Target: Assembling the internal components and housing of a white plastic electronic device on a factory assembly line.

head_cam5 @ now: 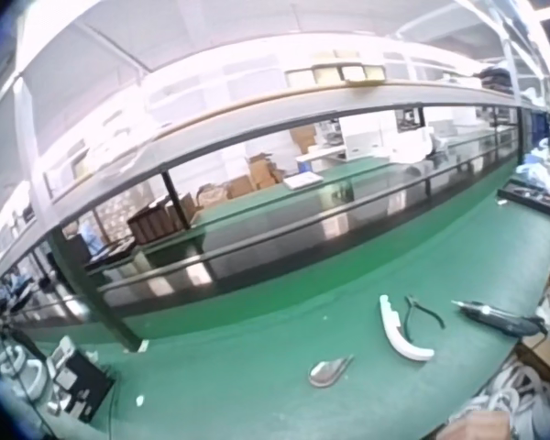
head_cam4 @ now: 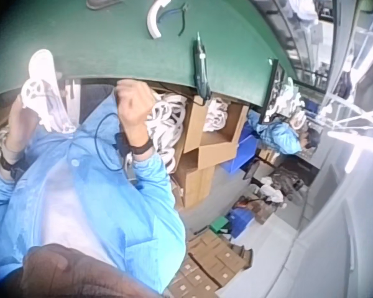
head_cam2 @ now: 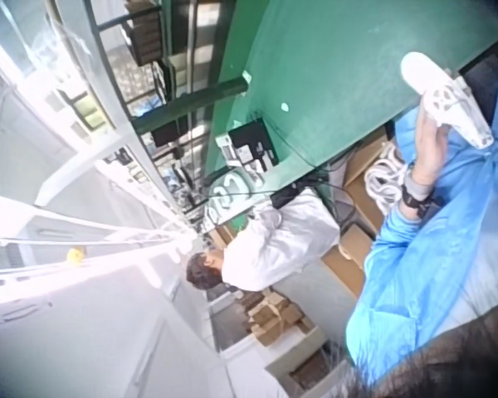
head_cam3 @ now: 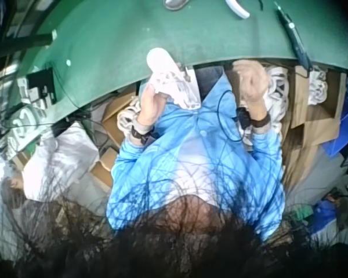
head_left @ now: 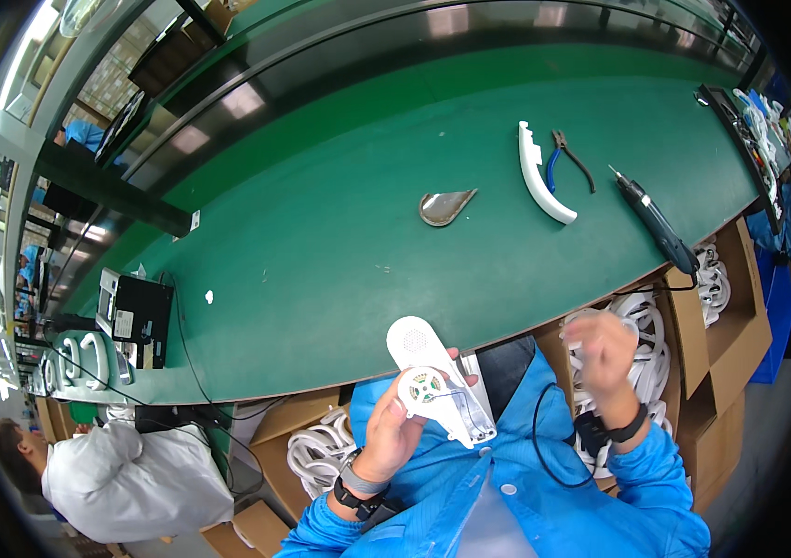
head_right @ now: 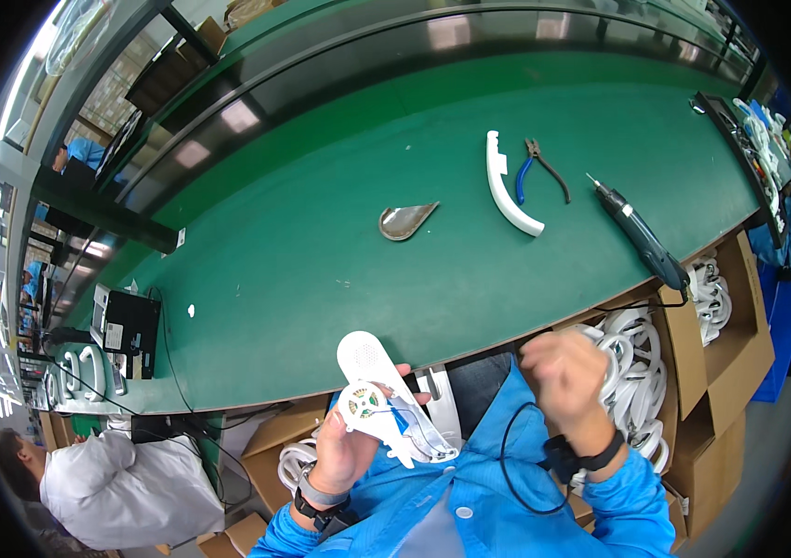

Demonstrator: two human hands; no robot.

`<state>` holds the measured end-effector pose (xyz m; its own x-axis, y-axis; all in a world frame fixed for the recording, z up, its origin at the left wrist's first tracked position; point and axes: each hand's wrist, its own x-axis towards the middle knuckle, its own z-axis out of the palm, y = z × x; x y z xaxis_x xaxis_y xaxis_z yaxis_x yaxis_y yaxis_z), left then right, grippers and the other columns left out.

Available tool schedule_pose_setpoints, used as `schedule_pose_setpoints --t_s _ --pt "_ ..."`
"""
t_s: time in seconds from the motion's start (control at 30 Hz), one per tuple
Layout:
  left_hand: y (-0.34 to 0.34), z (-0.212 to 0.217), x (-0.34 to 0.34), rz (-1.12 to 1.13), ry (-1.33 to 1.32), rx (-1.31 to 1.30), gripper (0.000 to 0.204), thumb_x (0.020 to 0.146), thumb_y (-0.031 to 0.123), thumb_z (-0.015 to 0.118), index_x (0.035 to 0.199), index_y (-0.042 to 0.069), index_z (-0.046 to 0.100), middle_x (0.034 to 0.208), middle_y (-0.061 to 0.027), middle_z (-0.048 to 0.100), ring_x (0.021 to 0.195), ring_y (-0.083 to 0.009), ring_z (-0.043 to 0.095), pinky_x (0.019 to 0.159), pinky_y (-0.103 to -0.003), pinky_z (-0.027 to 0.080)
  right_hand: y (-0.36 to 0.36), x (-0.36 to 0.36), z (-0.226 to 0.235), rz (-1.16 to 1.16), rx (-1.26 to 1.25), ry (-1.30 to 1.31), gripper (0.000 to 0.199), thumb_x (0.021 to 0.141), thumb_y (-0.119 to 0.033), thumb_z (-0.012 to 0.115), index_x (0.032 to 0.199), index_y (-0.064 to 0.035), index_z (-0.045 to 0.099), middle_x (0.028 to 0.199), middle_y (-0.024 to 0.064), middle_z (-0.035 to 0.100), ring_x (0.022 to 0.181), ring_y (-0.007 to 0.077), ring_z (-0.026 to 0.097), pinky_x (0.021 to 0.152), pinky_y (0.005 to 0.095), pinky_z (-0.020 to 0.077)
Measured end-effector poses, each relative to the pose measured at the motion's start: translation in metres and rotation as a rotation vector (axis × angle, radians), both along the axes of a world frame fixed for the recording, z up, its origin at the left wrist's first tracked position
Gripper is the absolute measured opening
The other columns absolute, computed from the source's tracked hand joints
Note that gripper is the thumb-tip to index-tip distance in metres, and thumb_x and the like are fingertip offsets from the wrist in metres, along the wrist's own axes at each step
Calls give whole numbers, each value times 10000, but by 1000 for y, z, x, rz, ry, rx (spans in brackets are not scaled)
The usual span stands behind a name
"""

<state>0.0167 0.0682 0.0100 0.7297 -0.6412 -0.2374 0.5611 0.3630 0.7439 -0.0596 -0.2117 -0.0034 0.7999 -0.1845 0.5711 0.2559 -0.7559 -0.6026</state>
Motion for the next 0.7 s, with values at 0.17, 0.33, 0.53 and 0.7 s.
schedule_pose_setpoints --t_s 0.17,0.33,0.53,0.7 --pt "-3 1 0 -53 -37 49 684 860 623 539 1216 41 573 1451 -245 382 1216 -477 516 1001 -559 447 -1 -3 34 -164 302 411 252 861 -177 654 1049 -13 696 727 102 673 609 240 639 571 314 494" --pt "5 -4 2 -119 -69 63 712 877 609 525 1250 2 539 1385 -221 464 1205 -416 542 993 -513 459 31 31 58 309 283 364 258 812 -64 669 1066 -53 708 794 50 682 700 219 648 649 306 521" --pt "27 -24 2 -170 -58 16 699 960 461 501 1417 -51 369 1410 -182 465 1287 -281 482 1065 -410 388 58 91 59 947 322 313 295 857 -126 625 1138 -51 673 1116 126 653 1097 297 566 976 391 429" --pt "21 -13 3 -63 -32 149 773 894 588 509 1329 -50 473 1320 -174 530 1202 -296 546 1026 -423 427 64 103 54 1090 397 452 292 869 -94 636 1153 -39 672 1153 115 656 1110 296 580 948 403 460"
